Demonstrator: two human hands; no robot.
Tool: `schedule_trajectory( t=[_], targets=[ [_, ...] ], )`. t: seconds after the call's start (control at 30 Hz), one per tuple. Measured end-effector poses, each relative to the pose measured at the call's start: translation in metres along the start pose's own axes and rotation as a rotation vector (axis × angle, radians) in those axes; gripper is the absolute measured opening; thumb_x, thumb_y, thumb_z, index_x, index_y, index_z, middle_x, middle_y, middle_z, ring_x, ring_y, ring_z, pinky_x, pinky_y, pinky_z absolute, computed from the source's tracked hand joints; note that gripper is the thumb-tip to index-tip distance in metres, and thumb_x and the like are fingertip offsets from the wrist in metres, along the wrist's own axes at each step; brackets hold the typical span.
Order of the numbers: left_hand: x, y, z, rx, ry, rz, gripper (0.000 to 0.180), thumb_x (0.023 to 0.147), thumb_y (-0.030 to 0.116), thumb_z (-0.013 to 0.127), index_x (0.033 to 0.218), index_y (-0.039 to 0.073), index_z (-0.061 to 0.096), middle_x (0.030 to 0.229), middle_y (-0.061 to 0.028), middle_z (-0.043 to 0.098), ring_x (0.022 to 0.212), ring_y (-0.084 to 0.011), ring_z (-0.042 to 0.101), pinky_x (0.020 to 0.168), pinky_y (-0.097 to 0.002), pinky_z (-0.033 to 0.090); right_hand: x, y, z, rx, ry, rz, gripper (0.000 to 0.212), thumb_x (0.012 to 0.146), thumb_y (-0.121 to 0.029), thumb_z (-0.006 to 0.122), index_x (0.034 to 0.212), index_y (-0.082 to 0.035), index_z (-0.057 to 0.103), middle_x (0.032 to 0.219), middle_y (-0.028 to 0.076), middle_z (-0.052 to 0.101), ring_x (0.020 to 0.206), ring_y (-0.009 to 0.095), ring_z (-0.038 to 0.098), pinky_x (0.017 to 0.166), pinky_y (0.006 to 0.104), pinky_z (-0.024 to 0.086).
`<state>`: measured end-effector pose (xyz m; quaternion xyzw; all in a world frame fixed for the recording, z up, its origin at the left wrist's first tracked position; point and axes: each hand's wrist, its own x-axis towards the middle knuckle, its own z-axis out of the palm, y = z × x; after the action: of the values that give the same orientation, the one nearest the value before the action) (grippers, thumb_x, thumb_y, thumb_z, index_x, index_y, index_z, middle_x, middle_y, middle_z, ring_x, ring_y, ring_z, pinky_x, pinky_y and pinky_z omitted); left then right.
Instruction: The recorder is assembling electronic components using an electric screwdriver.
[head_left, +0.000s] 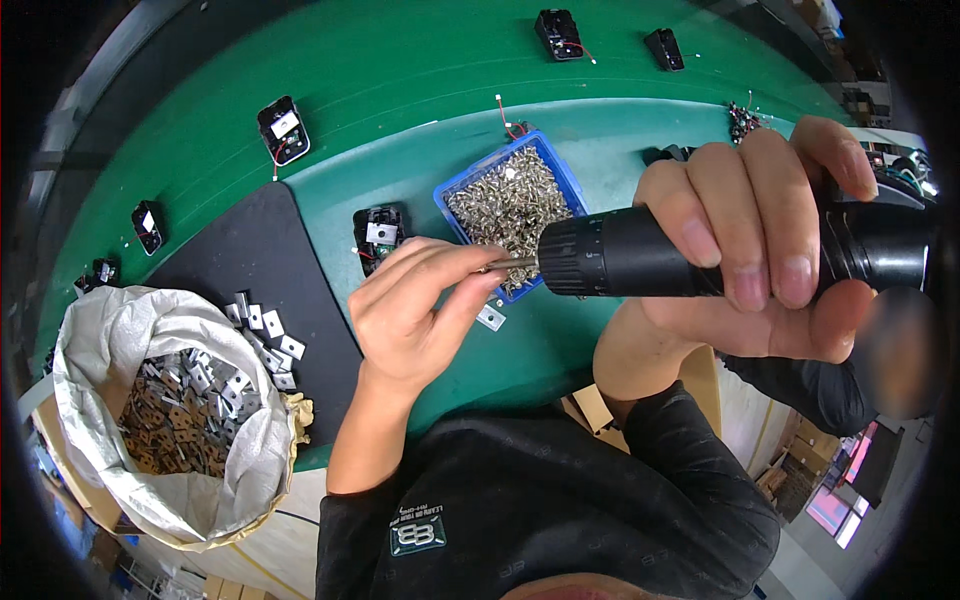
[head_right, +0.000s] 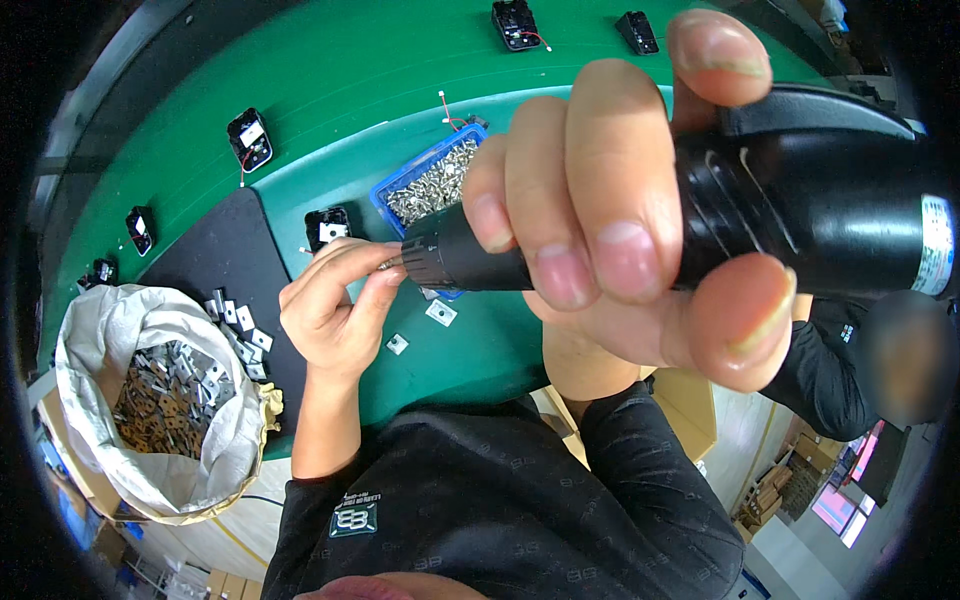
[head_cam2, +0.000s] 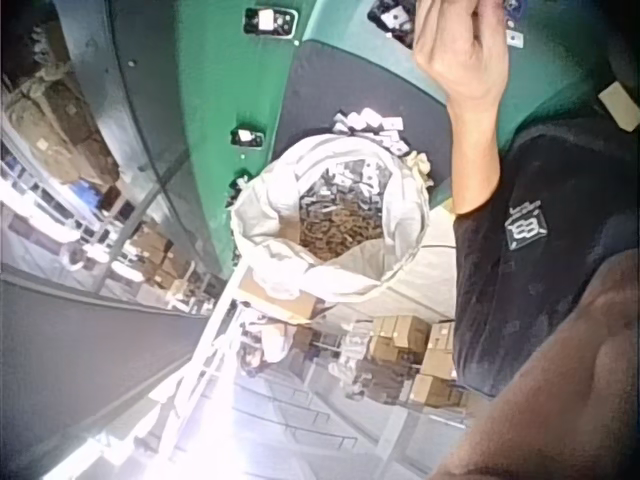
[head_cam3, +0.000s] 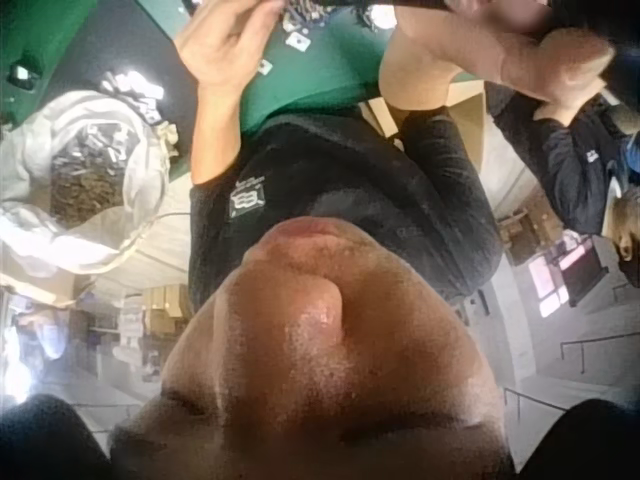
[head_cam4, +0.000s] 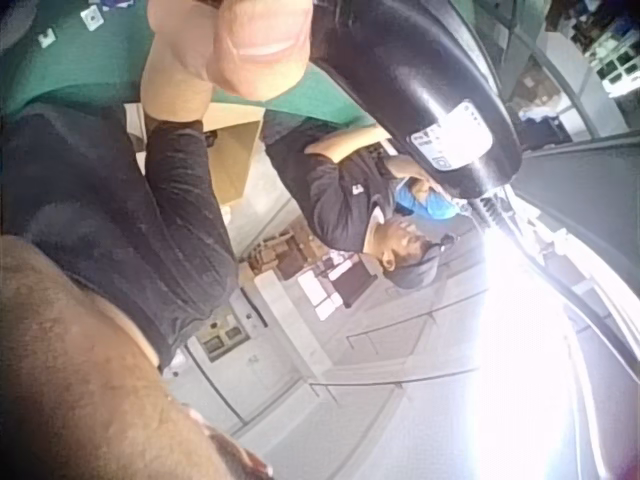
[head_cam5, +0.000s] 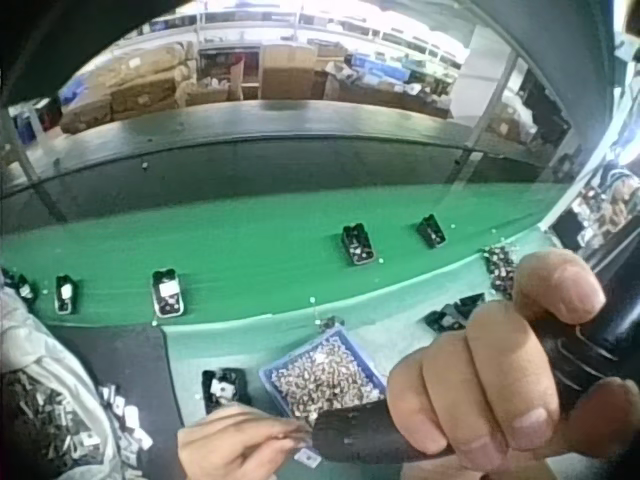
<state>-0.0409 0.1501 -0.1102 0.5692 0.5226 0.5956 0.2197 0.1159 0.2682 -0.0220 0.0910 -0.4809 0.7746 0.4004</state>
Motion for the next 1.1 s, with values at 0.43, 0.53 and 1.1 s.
schedule_trajectory(
  t=[0.43,0.53,1.1],
  targets=[
    [-0.005,-0.001,-0.005,-0.048,-0.02,0.015,0.02,0.072,-0.002,0.07,0.091,-0.006,0.067,0.08,-0.0119,0.069,0.069,-0.0225,0.065,0.063,-0.0292,0.05,0.002,0.011,0.005,0.068,-0.028,-0.109,0.043,0.08,-0.02,0.072,0.114,-0.015,0.046,0.084,-0.003,0.058,0.073,0.009,0.057,0.074,0.0273,0.043],
    [-0.006,-0.001,-0.007,-0.039,-0.001,0.018,0.02,0.071,-0.001,0.071,0.091,-0.006,0.067,0.08,-0.0122,0.069,0.068,-0.023,0.065,0.063,-0.0293,0.05,0.002,0.011,0.005,0.043,-0.056,-0.082,0.044,0.08,-0.02,0.072,0.115,-0.015,0.046,0.084,-0.003,0.058,0.073,0.009,0.057,0.074,0.0267,0.043],
    [-0.008,-0.057,-0.068,0.46,-0.441,-0.131,0.079,0.059,0.012,0.078,0.132,0.014,0.046,0.134,-0.0125,0.045,0.125,-0.032,0.041,0.103,-0.0422,0.032,0.006,0.06,0.005,-0.141,0.103,-0.045,0.045,0.083,-0.025,0.065,0.122,-0.013,0.045,0.076,-0.004,0.05,0.068,0.009,0.048,0.072,0.0286,0.037]
  ],
)
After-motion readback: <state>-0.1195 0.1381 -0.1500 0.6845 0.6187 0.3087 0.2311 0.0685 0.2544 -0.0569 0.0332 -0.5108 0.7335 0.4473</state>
